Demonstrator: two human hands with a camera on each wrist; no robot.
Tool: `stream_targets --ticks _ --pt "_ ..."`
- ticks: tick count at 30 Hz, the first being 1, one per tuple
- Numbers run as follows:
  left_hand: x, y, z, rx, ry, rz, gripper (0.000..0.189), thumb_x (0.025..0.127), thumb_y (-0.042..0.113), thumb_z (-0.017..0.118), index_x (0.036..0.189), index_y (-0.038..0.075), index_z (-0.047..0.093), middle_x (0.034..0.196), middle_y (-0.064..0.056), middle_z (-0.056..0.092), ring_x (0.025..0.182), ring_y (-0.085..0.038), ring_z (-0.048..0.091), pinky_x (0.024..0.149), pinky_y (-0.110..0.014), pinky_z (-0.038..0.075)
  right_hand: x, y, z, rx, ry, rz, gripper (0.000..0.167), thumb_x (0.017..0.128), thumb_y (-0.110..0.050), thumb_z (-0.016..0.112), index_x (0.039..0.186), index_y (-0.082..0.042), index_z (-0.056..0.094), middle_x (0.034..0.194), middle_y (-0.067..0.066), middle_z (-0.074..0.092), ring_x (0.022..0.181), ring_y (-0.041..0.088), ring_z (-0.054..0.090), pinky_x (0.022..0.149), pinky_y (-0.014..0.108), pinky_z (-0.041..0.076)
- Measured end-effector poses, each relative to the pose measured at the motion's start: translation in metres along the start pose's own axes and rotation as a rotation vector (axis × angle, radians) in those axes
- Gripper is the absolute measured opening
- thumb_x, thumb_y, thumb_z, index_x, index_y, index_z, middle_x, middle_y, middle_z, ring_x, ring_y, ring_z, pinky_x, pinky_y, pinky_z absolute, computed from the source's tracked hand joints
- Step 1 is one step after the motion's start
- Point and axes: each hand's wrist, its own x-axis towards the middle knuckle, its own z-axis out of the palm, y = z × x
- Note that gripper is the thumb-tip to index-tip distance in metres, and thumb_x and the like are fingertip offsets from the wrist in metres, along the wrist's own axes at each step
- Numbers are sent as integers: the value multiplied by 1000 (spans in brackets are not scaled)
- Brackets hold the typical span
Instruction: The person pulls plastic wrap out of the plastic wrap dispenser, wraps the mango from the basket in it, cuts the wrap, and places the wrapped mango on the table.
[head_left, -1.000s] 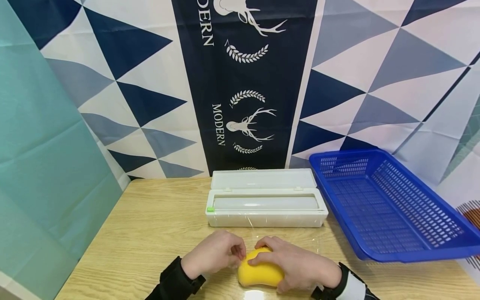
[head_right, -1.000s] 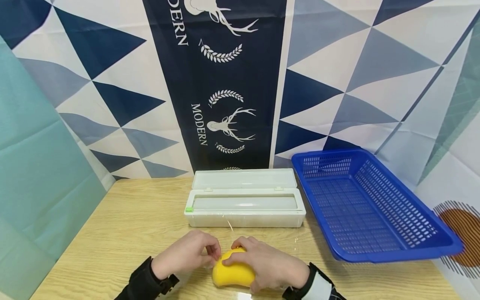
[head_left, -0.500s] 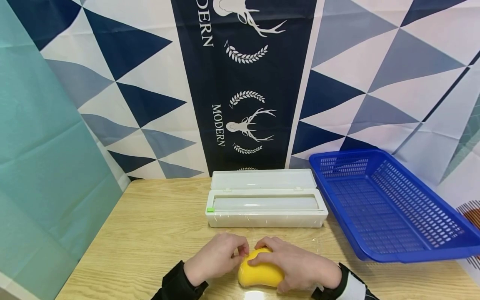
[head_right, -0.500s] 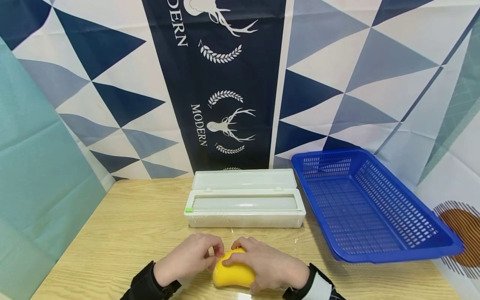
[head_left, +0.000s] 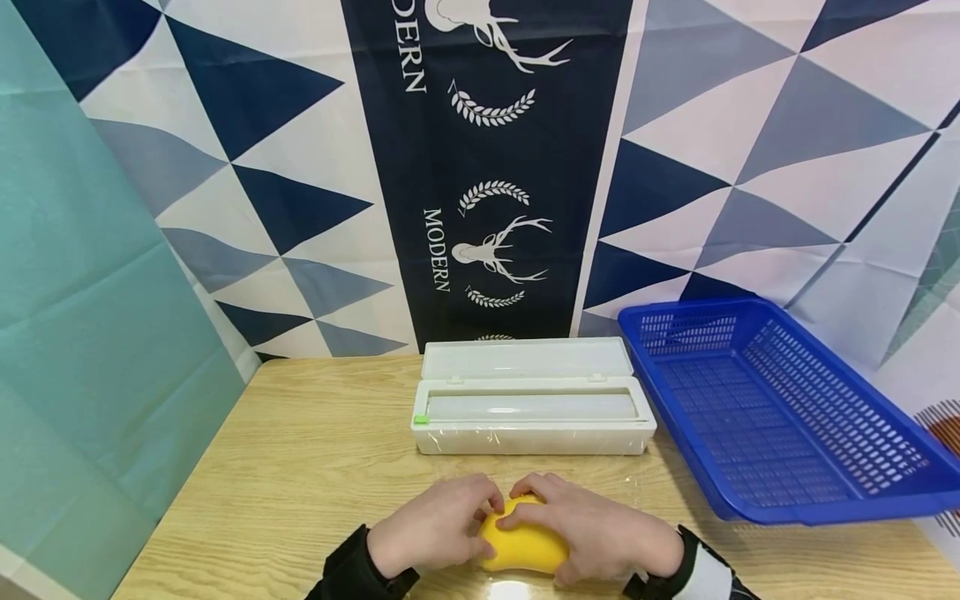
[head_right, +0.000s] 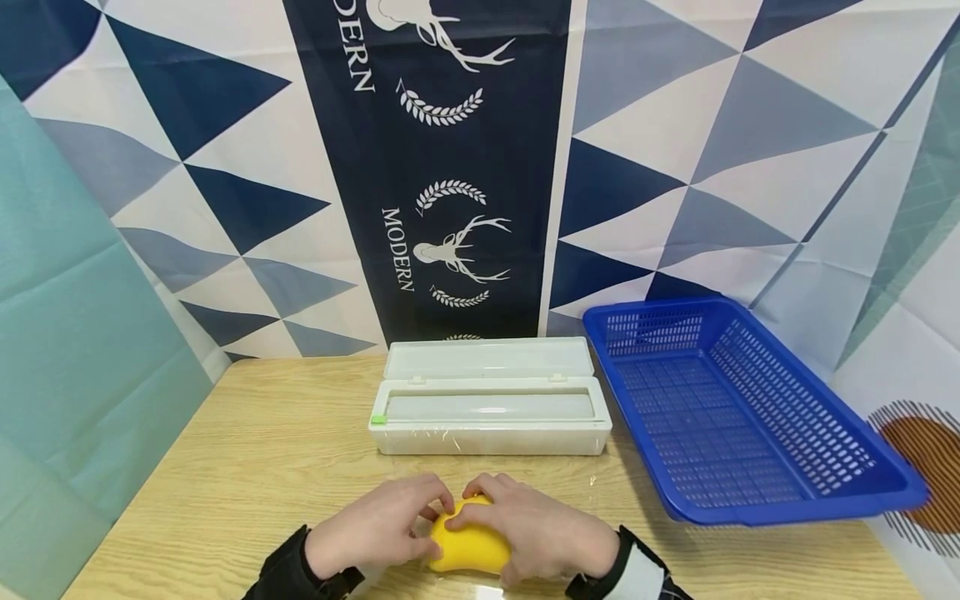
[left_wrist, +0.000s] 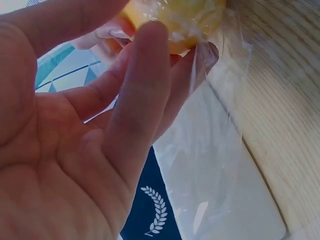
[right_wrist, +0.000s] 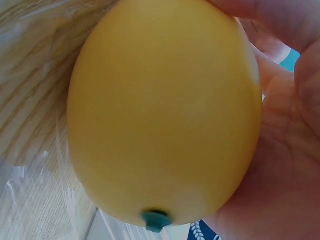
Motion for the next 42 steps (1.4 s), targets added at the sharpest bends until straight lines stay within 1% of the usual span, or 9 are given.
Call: stream_targets --ticks 7,11,15,25,28,32,35,39,42 --pt "-3 -14 -11 -35 -138 112 53 83 29 83 128 18 57 122 7 61 110 -7 59 92 -23 47 1 -1 0 -6 7 -7 82 65 -19 89 136 -39 54 138 -3 44 118 16 47 95 37 46" --pt "-1 -19 -9 -58 -176 134 70 79 28 86 139 17 51 131 7 58 113 -6 57 94 -24 46 1 -1 -1 12 -3 7 83 65 -18 89 136 -40 54 138 -4 44 118 15 47 95 37 46" --pt "2 -20 -2 -3 -149 137 80 76 28 87 144 17 47 131 8 58 110 -4 56 94 -23 46 1 -2 -2 14 -3 7 83 65 -18 90 137 -40 53 140 -2 43 119 17 47 96 39 45" --pt "7 -22 3 27 -80 107 65 81 39 81 137 19 55 119 12 63 100 1 59 85 -22 49 1 0 0 3 17 -11 83 64 -19 90 136 -39 54 139 -2 44 120 18 47 97 40 45" --pt "7 -23 2 40 -70 133 66 82 41 78 140 21 54 121 13 63 97 1 57 84 -21 48 1 0 0 7 26 -11 84 63 -18 90 136 -38 53 138 -3 44 119 16 47 97 41 45" --pt "7 -25 1 63 -55 192 72 82 42 76 147 25 50 105 13 61 83 0 52 74 -17 45 2 -2 1 7 43 3 85 60 -16 90 132 -35 50 133 -8 45 117 12 47 96 40 47" --pt "6 -26 2 75 -68 234 65 84 40 74 143 25 53 101 10 59 82 0 50 74 -15 43 2 -4 2 -9 54 15 83 59 -16 91 126 -32 46 128 -11 45 115 10 46 95 38 47" --pt "6 -26 3 77 -97 259 50 87 37 72 134 24 59 116 8 60 92 1 52 82 -14 43 1 -6 2 -31 59 28 78 60 -16 91 121 -30 45 128 -10 45 116 12 47 94 38 48" --pt "6 -26 4 86 -100 261 53 88 36 71 138 22 59 118 7 59 91 1 52 81 -13 43 0 -8 2 -10 47 45 75 62 -16 91 118 -31 44 127 -11 45 115 11 46 93 37 48"
